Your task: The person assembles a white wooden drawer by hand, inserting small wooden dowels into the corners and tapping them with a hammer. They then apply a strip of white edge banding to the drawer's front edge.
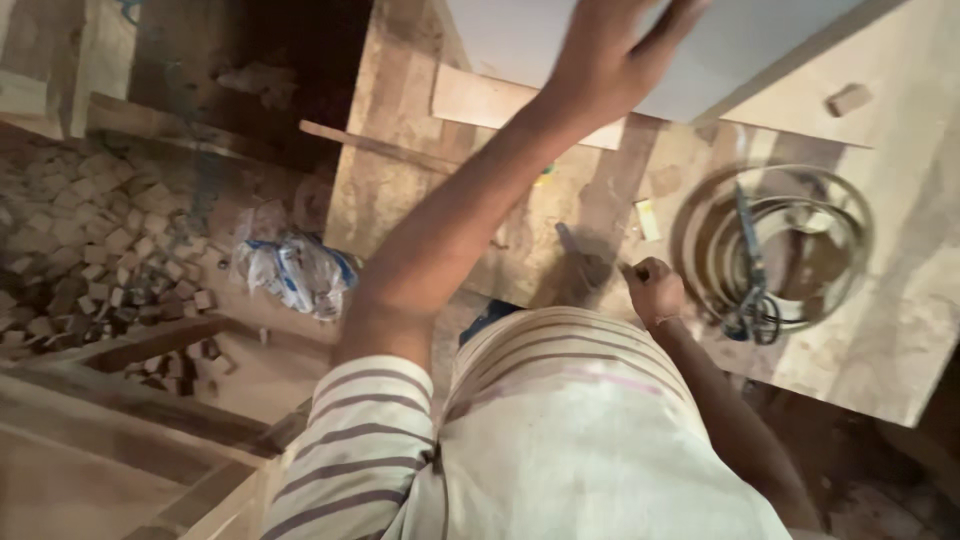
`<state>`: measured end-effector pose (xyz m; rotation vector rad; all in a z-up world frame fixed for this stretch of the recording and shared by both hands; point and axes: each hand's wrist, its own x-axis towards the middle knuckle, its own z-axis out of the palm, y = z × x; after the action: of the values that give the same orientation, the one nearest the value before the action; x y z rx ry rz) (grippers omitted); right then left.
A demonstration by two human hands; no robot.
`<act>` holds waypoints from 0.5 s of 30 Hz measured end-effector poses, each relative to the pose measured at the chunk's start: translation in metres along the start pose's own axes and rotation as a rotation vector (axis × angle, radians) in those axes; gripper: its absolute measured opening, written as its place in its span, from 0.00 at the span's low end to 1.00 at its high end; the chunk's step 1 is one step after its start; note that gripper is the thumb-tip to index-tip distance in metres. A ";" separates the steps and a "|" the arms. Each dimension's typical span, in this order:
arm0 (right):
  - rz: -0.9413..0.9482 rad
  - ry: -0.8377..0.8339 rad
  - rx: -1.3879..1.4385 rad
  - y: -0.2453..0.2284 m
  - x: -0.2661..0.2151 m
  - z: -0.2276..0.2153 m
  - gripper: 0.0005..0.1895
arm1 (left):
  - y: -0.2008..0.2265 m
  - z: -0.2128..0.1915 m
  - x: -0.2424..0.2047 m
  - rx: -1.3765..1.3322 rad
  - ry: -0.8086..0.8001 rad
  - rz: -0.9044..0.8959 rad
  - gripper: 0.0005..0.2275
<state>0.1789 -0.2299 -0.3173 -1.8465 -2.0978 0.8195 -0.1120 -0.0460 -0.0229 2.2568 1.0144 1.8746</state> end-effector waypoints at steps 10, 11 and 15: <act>0.150 -0.103 0.239 0.005 -0.027 0.039 0.13 | -0.013 -0.145 -0.258 0.000 0.051 -1.080 0.05; 0.220 -0.124 0.283 0.001 -0.029 0.038 0.14 | -0.027 -0.148 -0.283 0.005 0.060 -1.163 0.07; 0.194 -0.112 0.158 -0.019 -0.037 0.022 0.15 | -0.060 -0.162 -0.359 0.720 -0.461 -0.695 0.20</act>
<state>0.1581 -0.2721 -0.3182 -1.9808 -1.8738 1.1252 -0.3038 -0.2366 -0.3152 1.9944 2.2107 0.7288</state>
